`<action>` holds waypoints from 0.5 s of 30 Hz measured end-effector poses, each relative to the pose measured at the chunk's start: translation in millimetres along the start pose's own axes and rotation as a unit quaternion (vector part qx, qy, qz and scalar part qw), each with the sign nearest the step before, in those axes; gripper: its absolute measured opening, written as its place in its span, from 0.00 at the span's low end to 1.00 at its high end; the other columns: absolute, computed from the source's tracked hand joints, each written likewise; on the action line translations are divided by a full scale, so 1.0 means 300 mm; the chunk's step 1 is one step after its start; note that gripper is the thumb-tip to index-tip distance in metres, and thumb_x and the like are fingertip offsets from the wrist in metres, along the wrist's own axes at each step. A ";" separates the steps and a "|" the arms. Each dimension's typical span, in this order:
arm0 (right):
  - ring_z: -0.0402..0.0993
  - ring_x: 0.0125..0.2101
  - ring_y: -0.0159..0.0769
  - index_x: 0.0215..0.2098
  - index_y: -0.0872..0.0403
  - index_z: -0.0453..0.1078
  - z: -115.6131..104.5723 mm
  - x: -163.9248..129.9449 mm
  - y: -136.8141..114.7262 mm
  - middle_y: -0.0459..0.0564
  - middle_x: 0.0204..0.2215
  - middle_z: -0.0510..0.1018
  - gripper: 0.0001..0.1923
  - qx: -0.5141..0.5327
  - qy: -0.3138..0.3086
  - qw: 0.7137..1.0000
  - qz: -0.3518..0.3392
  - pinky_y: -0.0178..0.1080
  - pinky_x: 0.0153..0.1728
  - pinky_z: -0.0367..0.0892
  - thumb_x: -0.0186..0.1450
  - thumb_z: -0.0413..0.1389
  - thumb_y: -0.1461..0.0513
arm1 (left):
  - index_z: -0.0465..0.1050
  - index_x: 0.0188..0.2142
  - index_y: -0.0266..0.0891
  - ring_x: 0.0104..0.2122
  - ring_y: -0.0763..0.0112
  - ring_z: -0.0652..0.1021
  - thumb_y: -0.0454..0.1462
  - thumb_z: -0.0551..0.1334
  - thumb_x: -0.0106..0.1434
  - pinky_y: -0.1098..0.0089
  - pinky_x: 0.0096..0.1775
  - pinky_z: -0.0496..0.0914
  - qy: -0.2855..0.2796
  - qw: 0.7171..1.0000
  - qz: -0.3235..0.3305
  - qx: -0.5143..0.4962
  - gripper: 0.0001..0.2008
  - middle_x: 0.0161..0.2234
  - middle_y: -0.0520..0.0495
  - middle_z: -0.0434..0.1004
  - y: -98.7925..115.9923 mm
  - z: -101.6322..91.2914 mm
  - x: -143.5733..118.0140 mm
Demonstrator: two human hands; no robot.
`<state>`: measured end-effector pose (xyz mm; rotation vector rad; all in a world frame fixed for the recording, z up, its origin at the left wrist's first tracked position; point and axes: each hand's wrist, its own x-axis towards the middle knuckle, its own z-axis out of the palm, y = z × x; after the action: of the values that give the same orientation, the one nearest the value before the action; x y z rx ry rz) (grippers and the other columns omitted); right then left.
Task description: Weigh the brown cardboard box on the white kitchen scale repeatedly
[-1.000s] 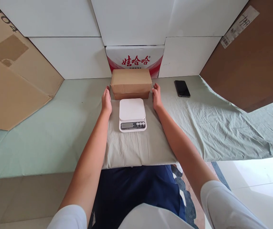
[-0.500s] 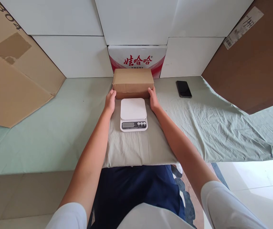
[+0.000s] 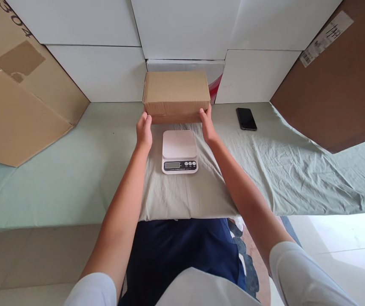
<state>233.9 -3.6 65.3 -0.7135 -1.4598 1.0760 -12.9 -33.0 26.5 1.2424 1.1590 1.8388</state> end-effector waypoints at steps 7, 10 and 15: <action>0.44 0.79 0.43 0.72 0.37 0.52 -0.032 -0.173 -0.136 0.42 0.76 0.56 0.39 0.001 -0.028 1.000 -0.001 0.52 0.81 0.43 0.69 0.50 0.36 | 0.75 0.61 0.45 0.73 0.52 0.66 0.68 0.54 0.65 0.57 0.72 0.62 -0.023 1.000 -0.016 0.006 0.40 0.67 0.42 0.74 0.193 -0.001 -0.217; 0.47 0.78 0.43 0.73 0.33 0.51 -0.045 -0.298 -0.149 0.41 0.75 0.59 0.37 0.009 -0.026 0.999 0.024 0.52 0.81 0.44 0.69 0.51 0.38 | 0.72 0.65 0.50 0.75 0.53 0.62 0.69 0.48 0.66 0.56 0.73 0.57 -0.033 0.998 -0.043 0.029 0.42 0.72 0.44 0.67 0.236 -0.027 -0.360; 0.48 0.78 0.43 0.73 0.35 0.50 -0.039 -0.428 -0.145 0.43 0.75 0.60 0.37 0.005 -0.019 0.998 0.053 0.52 0.80 0.46 0.70 0.50 0.39 | 0.70 0.68 0.50 0.74 0.51 0.62 0.70 0.48 0.65 0.53 0.74 0.56 -0.023 0.995 -0.080 0.051 0.44 0.73 0.42 0.65 0.222 -0.053 -0.490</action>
<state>275.1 -132.5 50.3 -0.7746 -1.4608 1.1817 23.6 -190.9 28.4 1.2052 1.3021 1.6439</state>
